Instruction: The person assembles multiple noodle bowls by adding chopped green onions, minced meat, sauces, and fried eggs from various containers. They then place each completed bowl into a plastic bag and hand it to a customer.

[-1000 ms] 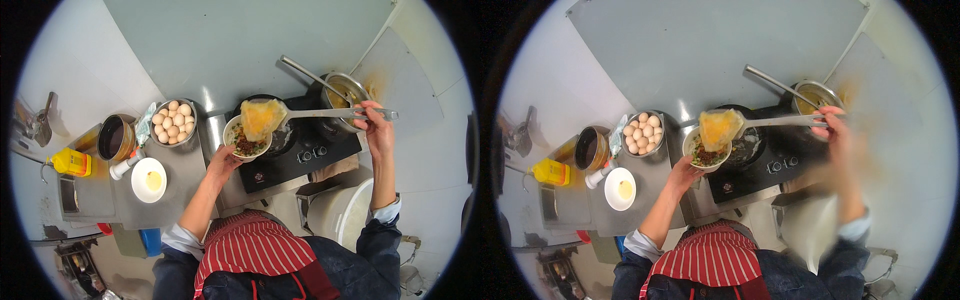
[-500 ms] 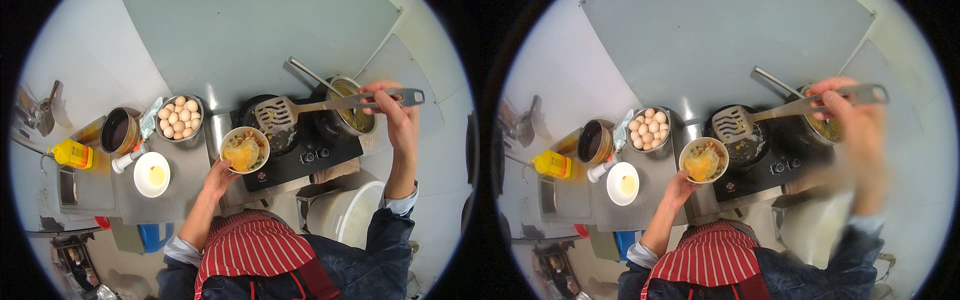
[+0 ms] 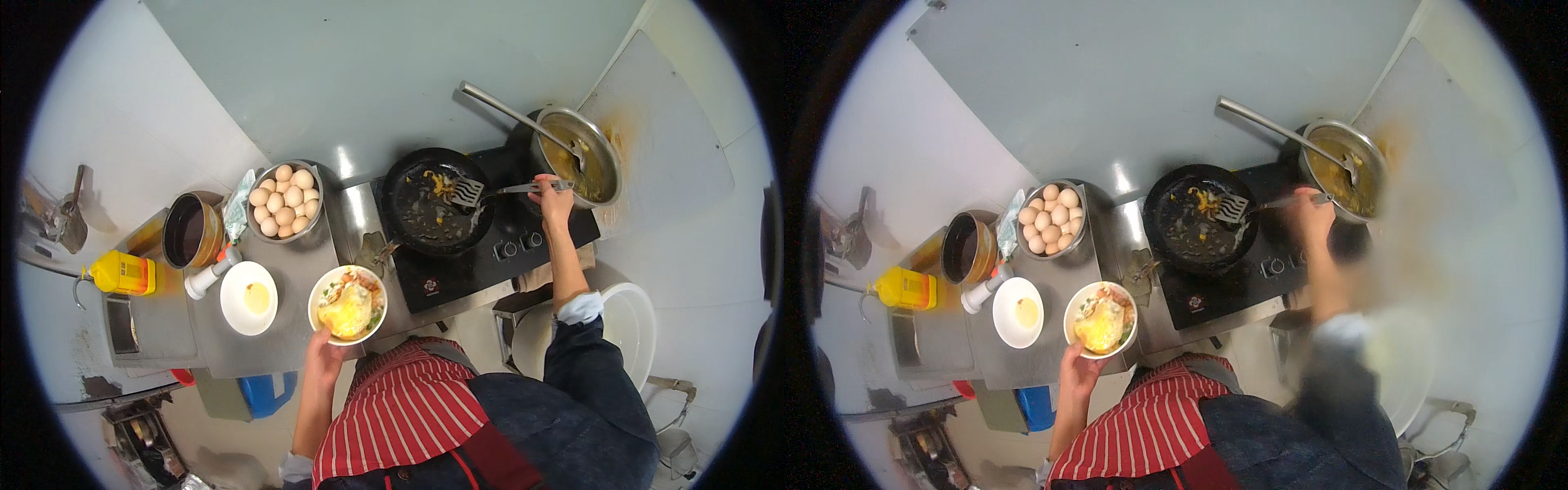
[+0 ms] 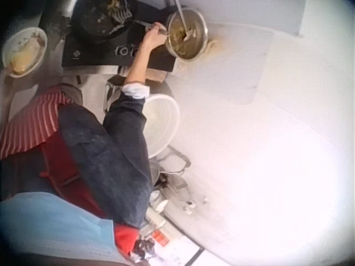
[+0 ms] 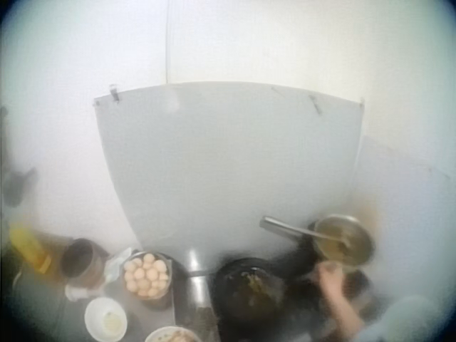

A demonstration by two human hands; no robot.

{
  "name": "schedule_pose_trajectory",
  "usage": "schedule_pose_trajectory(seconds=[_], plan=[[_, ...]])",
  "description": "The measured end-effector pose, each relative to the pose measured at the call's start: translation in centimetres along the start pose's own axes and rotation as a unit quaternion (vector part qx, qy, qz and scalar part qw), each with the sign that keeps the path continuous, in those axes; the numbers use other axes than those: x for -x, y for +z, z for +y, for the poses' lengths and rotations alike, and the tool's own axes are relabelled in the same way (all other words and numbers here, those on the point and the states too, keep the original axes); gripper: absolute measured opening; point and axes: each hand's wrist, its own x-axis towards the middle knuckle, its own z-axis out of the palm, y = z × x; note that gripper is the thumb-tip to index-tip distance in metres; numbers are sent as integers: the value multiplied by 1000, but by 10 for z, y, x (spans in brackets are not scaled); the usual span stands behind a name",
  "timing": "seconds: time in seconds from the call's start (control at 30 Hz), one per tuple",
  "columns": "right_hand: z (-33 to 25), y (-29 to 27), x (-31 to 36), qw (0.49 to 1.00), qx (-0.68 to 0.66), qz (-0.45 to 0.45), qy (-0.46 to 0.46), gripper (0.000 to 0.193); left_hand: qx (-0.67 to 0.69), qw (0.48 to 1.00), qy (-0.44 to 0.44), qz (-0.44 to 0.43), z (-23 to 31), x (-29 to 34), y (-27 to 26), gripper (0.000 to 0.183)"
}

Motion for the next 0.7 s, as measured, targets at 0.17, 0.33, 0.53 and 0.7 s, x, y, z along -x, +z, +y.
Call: schedule_pose_trajectory(seconds=[0.17, 0.33, 0.53, 0.7], plan=[[37, 30, 20, 997, -70, -12, -28, 10, 24, 999, 13, 35, 2, 21, -7, 64], [68, 63, 59, 960, -271, 17, 66, 10, 22, 998, 20, 48, 6, 33, -7, 67], [79, 73, 78, 946, -318, 2, 71, 12, 18, 998, 21, 62, 7, 37, -5, 68], [73, 60, 71, 942, -324, -16, 91, 14, 12, 998, 18, 54, 8, 36, 0, 69]])
